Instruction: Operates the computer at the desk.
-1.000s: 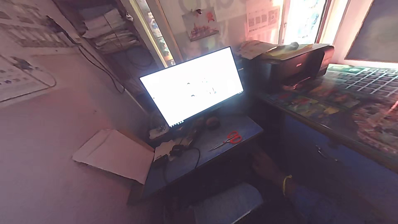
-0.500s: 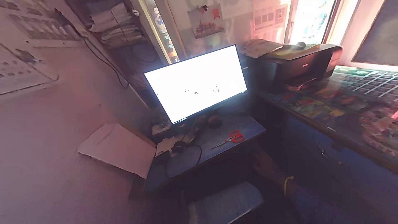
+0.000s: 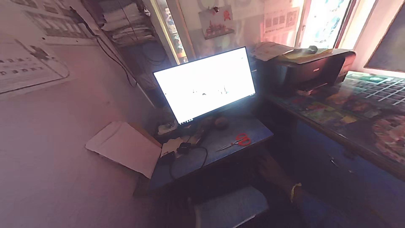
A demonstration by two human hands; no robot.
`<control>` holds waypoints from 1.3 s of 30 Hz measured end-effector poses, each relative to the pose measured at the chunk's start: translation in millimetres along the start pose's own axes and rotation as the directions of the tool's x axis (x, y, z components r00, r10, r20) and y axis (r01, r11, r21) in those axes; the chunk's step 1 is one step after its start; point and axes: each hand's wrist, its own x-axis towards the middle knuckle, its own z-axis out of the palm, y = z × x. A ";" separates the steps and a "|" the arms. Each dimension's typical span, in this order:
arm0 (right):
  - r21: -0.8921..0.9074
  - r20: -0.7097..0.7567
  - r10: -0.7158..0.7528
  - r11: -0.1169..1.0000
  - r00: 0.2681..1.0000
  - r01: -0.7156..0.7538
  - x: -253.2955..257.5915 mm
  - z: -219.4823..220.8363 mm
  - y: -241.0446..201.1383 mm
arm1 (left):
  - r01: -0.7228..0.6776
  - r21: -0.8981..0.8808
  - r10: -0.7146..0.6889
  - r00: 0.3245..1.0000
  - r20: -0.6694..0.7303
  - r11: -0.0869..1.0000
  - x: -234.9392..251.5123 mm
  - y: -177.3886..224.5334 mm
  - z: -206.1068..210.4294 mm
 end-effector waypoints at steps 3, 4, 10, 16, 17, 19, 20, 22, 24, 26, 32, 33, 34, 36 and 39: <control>-0.023 -0.005 -0.011 1.000 1.000 0.011 0.0 -1.9 -0.9 | -0.002 0.056 0.002 1.000 -0.001 0.998 3.5 -0.4 3.7; -0.028 -0.016 -0.017 0.999 1.000 0.016 -0.4 -1.4 -0.8 | -0.012 0.066 0.013 1.000 -0.015 0.998 4.0 0.4 2.8; -0.015 -0.045 -0.040 0.999 0.998 0.040 -3.1 0.8 0.1 | -0.024 0.044 0.025 0.999 -0.021 0.999 1.2 1.8 -1.9; -0.025 -0.048 -0.070 0.997 0.996 0.069 -1.2 4.2 3.6 | -0.033 0.053 0.036 0.998 -0.054 0.998 0.9 -6.3 9.9; -0.029 -0.047 -0.071 0.997 0.996 0.070 -0.9 4.2 3.5 | -0.040 0.015 0.041 0.997 -0.063 0.999 -1.0 -5.2 7.7; -0.032 -0.053 -0.078 0.997 0.996 0.076 0.2 5.6 4.5 | -0.041 -0.011 0.040 0.996 -0.074 0.999 -2.7 -4.4 6.6; -0.029 -0.052 -0.081 0.996 0.995 0.079 0.5 5.7 4.9 | -0.040 -0.014 0.039 0.996 -0.075 0.999 -2.5 -3.5 6.0; -0.025 -0.054 -0.079 0.997 0.995 0.078 0.5 4.5 5.1 | -0.039 -0.019 0.038 0.998 -0.052 0.999 -0.5 2.2 -0.7; -0.033 -0.079 -0.072 0.997 0.994 0.070 1.7 3.9 3.8 | -0.028 -0.003 0.028 1.000 0.009 1.000 3.6 11.7 -13.4; -0.038 -0.062 -0.047 0.998 0.997 0.045 -1.2 0.0 0.6 | -0.047 0.004 0.046 0.998 0.033 0.999 5.3 15.2 -15.6; 0.001 -0.009 -0.011 1.000 1.000 0.011 -1.4 -4.6 -3.8 | -0.062 0.013 0.055 0.950 0.307 0.998 22.3 41.1 -52.6; 0.003 -0.017 -0.015 1.000 1.000 0.015 -0.6 -4.9 -4.8 | -0.061 0.031 0.046 0.936 0.349 0.998 24.7 43.7 -57.8; 0.006 -0.026 -0.017 1.000 1.000 0.018 0.2 -4.7 -5.6 | -0.065 0.060 0.037 0.922 0.385 0.996 26.7 46.6 -63.6; 0.012 -0.046 -0.015 1.000 0.999 0.016 0.6 -3.5 -5.8 | -0.043 0.070 0.009 0.902 0.432 0.997 27.8 49.8 -74.1; 0.023 -0.045 0.017 1.000 0.999 -0.016 0.2 -1.9 -3.7 | 0.113 -0.006 -0.106 0.949 0.295 0.994 17.3 38.4 -63.3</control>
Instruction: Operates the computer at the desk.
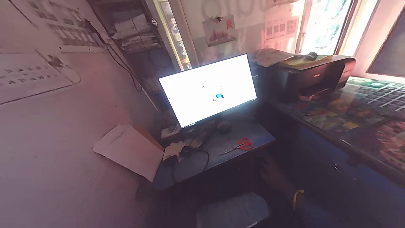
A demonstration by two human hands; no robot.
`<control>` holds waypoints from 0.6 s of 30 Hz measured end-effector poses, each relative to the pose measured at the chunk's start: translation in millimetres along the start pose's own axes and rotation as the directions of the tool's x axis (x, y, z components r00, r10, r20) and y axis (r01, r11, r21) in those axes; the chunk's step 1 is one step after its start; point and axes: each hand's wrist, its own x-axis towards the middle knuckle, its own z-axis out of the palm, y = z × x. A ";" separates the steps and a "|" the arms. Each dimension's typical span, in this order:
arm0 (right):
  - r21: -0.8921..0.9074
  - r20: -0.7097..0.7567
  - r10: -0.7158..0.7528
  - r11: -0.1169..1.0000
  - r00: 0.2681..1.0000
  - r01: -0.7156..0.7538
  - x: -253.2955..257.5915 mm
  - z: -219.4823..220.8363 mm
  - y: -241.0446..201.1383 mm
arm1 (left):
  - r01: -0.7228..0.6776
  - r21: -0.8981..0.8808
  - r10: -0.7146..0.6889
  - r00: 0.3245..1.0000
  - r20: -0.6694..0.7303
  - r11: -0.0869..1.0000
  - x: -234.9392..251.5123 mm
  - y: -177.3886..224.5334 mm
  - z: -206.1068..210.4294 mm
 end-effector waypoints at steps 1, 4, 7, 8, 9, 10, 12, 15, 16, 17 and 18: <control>0.006 0.009 0.009 1.000 1.000 -0.009 -0.7 0.5 0.5 | 0.039 -0.010 -0.040 0.996 -0.082 0.999 1.1 -8.7 12.6; -0.007 0.008 -0.006 1.000 1.000 0.006 -2.6 3.6 2.3 | 0.082 -0.090 -0.100 0.970 -0.223 0.993 2.7 -22.4 32.8; -0.014 -0.001 -0.040 0.999 0.999 0.040 -2.3 5.8 2.7 | 0.094 -0.096 -0.114 0.964 -0.239 0.991 2.9 -28.3 39.7; -0.022 -0.015 -0.050 0.999 0.999 0.049 -1.4 6.9 3.5 | 0.111 -0.093 -0.129 0.966 -0.224 0.989 3.4 -26.5 38.0; -0.029 -0.029 -0.059 0.998 0.998 0.058 -1.7 8.0 5.1 | 0.119 -0.090 -0.135 0.968 -0.210 0.989 3.2 -25.4 38.2; -0.033 -0.039 -0.065 0.997 0.997 0.064 -1.5 8.2 6.5 | 0.122 -0.078 -0.135 0.970 -0.203 0.990 4.0 -26.3 41.9; -0.036 -0.049 -0.073 0.997 0.996 0.071 -0.4 8.3 8.1 | 0.132 -0.081 -0.145 0.974 -0.176 0.988 4.1 -23.4 41.9; -0.051 -0.057 -0.080 0.996 0.995 0.077 -1.1 9.6 6.8 | 0.169 -0.070 -0.177 0.976 -0.128 0.983 4.1 -18.5 32.8; -0.049 -0.060 -0.080 0.996 0.995 0.077 -2.3 9.5 6.3 | 0.161 -0.068 -0.168 0.978 -0.120 0.985 4.9 -19.0 32.8; -0.047 -0.060 -0.077 0.996 0.995 0.074 -3.3 9.0 6.0 | 0.146 -0.060 -0.153 0.981 -0.119 0.987 5.1 -20.1 33.9; -0.043 -0.052 -0.070 0.997 0.996 0.068 -4.0 7.9 5.3 | 0.138 -0.041 -0.142 0.982 -0.124 0.990 5.7 -22.4 37.1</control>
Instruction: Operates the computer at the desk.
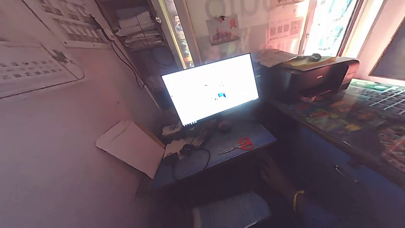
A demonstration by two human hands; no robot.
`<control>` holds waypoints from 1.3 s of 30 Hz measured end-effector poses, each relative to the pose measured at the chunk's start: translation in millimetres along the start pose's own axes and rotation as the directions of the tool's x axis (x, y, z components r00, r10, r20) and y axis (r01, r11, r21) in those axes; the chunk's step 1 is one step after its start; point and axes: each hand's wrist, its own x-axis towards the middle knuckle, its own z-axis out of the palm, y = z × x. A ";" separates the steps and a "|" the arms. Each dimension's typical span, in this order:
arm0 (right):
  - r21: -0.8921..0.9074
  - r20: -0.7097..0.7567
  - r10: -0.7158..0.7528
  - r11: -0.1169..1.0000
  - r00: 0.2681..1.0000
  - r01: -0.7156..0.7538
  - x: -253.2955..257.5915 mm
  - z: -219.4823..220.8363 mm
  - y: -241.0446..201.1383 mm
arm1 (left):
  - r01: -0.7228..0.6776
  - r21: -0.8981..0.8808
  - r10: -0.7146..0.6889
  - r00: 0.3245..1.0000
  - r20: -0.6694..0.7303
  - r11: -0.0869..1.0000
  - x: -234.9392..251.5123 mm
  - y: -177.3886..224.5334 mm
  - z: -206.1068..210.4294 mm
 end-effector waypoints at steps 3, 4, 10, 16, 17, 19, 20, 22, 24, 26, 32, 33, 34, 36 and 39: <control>0.015 0.022 0.024 1.000 0.999 -0.025 -0.8 -2.5 -2.3 | -0.001 0.041 0.002 0.999 -0.039 0.999 3.5 -11.1 15.2; 0.017 0.029 0.028 0.999 0.999 -0.028 -0.6 -2.8 -2.5 | -0.014 0.044 0.016 0.998 -0.059 0.999 4.5 -15.0 20.5; 0.006 0.022 0.022 1.000 1.000 -0.022 -0.1 -0.4 -0.1 | -0.027 0.049 0.029 0.999 -0.033 0.998 6.6 -16.9 24.0; 0.004 0.038 0.023 1.000 0.999 -0.023 -0.9 -4.6 -3.5 | -0.040 0.033 0.041 0.999 -0.018 0.999 -1.2 -5.9 6.5; 0.005 0.044 0.024 1.000 0.999 -0.024 -0.8 -4.9 -3.6 | -0.037 0.028 0.037 0.999 0.005 0.999 -2.6 -1.7 -0.1; 0.006 0.044 0.019 1.000 0.999 -0.020 -1.0 -3.8 -2.2 | -0.036 0.037 0.036 0.999 -0.006 0.999 -1.8 -2.1 1.7; 0.007 0.046 0.017 1.000 0.999 -0.018 -1.3 -4.0 -2.1 | -0.041 0.039 0.042 0.999 -0.021 0.998 -1.8 -3.2 4.0; 0.006 0.051 0.018 1.000 0.999 -0.019 -1.9 -4.7 -2.6 | -0.045 0.044 0.047 0.998 -0.030 0.998 -3.8 -1.8 2.8; 0.017 0.051 0.020 1.000 0.999 -0.021 -1.9 -4.0 -2.6 | -0.031 0.033 0.030 0.999 0.022 0.999 -9.1 7.0 -11.2; 0.015 0.050 0.022 1.000 0.998 -0.023 -1.4 -3.1 -1.8 | -0.041 0.043 0.041 0.999 -0.017 0.998 -7.8 3.6 -5.3; 0.024 0.072 0.016 1.000 0.997 -0.017 -1.6 -1.5 1.6 | -0.107 0.118 0.122 0.985 -0.124 0.987 1.0 -15.0 23.6; 0.027 0.078 0.016 0.999 0.997 -0.019 -1.8 -1.8 1.8 | -0.119 0.134 0.139 0.978 -0.153 0.984 2.8 -18.8 30.3; 0.024 0.081 0.016 1.000 0.997 -0.018 -1.9 -2.7 1.4 | -0.123 0.135 0.146 0.975 -0.171 0.983 3.9 -21.2 34.8; 0.024 0.073 0.011 1.000 0.997 -0.013 -2.2 -3.9 0.1 | -0.096 0.099 0.109 0.985 -0.135 0.990 1.4 -15.2 26.8; 0.024 0.069 0.009 1.000 0.998 -0.011 -2.8 -5.4 -2.2 | -0.095 0.050 0.101 0.984 -0.144 0.994 -0.7 -11.9 21.0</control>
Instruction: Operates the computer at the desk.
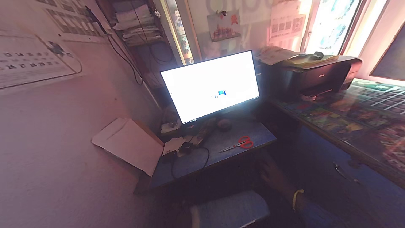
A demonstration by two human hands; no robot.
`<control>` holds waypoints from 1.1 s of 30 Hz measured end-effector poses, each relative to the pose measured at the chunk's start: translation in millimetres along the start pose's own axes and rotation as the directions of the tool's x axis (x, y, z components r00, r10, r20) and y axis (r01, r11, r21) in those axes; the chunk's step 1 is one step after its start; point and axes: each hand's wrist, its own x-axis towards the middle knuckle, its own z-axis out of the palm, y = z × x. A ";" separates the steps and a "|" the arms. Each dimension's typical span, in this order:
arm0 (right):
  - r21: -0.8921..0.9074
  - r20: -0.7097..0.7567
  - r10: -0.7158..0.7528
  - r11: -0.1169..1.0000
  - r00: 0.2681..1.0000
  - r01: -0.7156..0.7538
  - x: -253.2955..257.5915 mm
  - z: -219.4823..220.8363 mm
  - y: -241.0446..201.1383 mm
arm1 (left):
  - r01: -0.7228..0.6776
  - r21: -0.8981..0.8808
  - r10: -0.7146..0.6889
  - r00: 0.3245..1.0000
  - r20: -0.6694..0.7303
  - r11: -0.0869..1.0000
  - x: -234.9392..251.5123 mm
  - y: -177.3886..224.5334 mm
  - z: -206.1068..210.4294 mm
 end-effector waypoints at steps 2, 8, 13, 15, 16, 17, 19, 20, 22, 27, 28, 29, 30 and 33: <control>-0.001 0.000 0.002 1.000 1.000 -0.002 -1.2 -0.2 -0.4 | -0.016 -0.007 0.015 0.999 -0.046 1.000 0.6 -4.3 7.4; 0.004 0.004 -0.009 1.000 1.000 0.009 -0.9 0.9 1.2 | 0.004 -0.025 -0.003 1.000 0.008 1.000 1.3 -0.8 -1.1; 0.008 -0.016 -0.023 1.000 1.000 0.024 -0.7 4.6 3.8 | -0.004 -0.009 0.005 0.999 0.032 1.000 3.5 -1.4 -0.4; 0.017 -0.017 -0.012 1.000 1.000 0.012 -2.8 2.9 2.9 | -0.011 0.000 0.011 0.999 0.040 1.000 4.6 0.2 -0.8; 0.020 -0.017 -0.010 1.000 1.000 0.010 -4.0 2.2 3.1 | -0.017 0.005 0.017 0.999 0.032 1.000 5.4 0.0 0.9; 0.024 -0.012 -0.012 1.000 1.000 0.012 -5.3 1.7 3.5 | -0.027 0.008 0.027 0.999 0.026 1.000 6.1 -0.8 2.3; 0.032 -0.020 -0.027 0.999 0.999 0.027 -6.5 2.0 4.8 | -0.046 -0.011 0.047 0.999 0.025 0.999 6.6 -1.9 1.7; 0.034 -0.018 -0.028 0.999 0.999 0.029 -7.1 1.3 4.4 | -0.052 -0.025 0.053 0.998 0.044 0.998 6.3 -1.4 -1.6; 0.026 -0.005 -0.006 1.000 1.000 0.006 -7.8 -3.4 -0.3 | -0.047 -0.049 0.050 0.997 0.057 0.998 6.6 -5.2 0.5; 0.011 -0.013 0.027 1.000 1.000 -0.027 -8.3 -5.8 -3.8 | 0.011 -0.104 0.004 0.990 0.144 0.995 6.1 1.1 -16.2; 0.013 -0.023 0.025 1.000 0.999 -0.025 -7.9 -4.4 -2.8 | 0.019 -0.110 -0.002 0.988 0.153 0.994 5.7 2.5 -18.4; 0.013 -0.018 0.026 1.000 0.999 -0.026 -7.3 -4.0 -2.4 | 0.027 -0.112 -0.008 0.987 0.163 0.993 5.2 3.7 -20.2; 0.007 -0.017 0.025 1.000 1.000 -0.025 -6.5 -3.6 -1.7 | 0.034 -0.110 -0.015 0.986 0.167 0.993 4.7 3.4 -19.6; 0.001 -0.028 0.020 1.000 0.999 -0.020 -3.5 -0.8 0.7 | 0.047 -0.096 -0.031 0.986 0.162 0.994 3.9 1.4 -16.2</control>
